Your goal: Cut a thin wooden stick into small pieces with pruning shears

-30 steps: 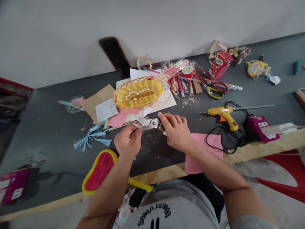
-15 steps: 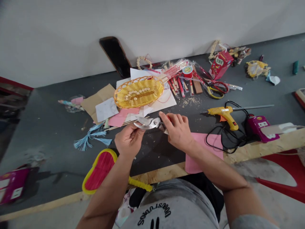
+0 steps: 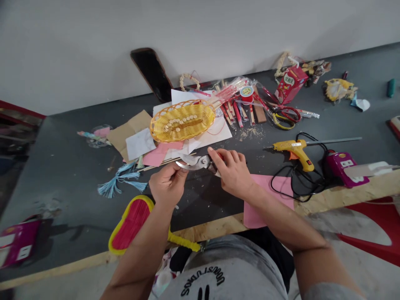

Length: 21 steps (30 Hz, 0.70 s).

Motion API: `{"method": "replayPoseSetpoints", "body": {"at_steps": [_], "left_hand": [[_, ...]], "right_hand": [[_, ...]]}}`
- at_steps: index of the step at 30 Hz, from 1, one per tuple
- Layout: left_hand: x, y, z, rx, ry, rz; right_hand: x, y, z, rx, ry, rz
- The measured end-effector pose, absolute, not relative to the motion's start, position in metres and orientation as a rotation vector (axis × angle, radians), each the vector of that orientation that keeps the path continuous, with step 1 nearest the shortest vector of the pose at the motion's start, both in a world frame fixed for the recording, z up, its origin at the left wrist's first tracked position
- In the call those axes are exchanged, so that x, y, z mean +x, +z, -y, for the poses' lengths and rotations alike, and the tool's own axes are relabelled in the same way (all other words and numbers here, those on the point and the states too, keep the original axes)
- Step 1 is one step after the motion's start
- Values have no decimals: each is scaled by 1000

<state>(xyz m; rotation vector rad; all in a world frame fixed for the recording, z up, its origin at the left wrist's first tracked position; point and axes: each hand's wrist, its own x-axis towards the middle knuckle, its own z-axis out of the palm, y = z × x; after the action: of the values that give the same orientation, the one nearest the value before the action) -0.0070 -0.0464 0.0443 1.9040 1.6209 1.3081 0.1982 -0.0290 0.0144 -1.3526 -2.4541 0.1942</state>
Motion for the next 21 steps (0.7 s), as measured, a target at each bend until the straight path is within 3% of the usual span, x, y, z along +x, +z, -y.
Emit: {"method": "replayPoseSetpoints", "body": {"at_steps": [21], "left_hand": [[-4,40,45,1826,1315,-1666]], "right_hand": [[199,14,27,-1428,222,2439]]}}
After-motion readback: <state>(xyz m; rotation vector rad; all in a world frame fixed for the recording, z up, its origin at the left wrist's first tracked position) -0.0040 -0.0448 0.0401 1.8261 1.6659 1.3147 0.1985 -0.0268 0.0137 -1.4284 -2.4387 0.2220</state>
